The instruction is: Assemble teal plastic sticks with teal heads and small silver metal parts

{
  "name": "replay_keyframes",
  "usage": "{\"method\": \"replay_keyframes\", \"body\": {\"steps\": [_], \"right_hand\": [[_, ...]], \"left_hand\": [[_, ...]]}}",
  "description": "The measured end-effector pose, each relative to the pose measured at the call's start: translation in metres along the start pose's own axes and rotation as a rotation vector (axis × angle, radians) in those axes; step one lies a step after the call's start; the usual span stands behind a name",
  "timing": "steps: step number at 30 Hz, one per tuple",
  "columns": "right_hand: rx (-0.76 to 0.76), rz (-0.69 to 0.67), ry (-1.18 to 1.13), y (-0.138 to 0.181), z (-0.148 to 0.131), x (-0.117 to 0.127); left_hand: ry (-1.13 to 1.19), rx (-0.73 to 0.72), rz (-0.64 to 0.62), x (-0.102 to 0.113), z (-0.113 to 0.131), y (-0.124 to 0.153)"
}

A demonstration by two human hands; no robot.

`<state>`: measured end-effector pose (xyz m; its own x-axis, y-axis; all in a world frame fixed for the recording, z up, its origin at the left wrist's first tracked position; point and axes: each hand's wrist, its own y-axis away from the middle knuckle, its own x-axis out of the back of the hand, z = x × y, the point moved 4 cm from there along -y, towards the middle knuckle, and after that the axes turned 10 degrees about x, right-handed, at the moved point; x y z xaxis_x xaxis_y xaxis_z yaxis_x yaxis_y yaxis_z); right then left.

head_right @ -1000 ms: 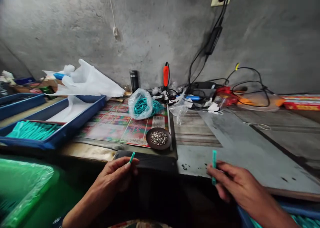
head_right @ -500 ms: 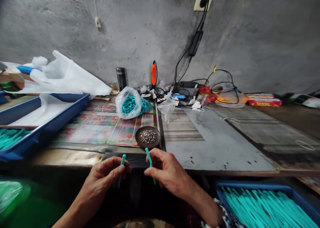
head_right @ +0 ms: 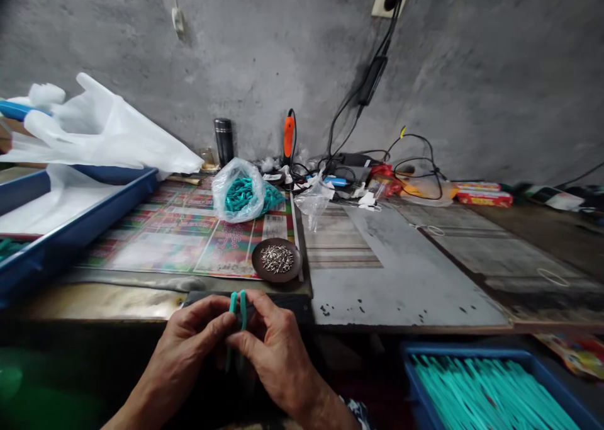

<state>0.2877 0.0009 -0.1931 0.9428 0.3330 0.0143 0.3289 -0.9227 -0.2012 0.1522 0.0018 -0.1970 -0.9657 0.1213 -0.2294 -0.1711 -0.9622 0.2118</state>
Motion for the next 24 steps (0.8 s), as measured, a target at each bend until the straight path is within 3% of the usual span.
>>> {"method": "replay_keyframes", "body": {"steps": [8,24], "right_hand": [[-0.006,0.013,-0.023,-0.002,0.005,-0.008],[-0.014,0.039,0.018,-0.001,0.007,-0.006]], "left_hand": [[0.097,0.080,-0.028,0.005,-0.016,-0.005],[0.140,0.063,-0.005,-0.001,-0.012,-0.006]]}}
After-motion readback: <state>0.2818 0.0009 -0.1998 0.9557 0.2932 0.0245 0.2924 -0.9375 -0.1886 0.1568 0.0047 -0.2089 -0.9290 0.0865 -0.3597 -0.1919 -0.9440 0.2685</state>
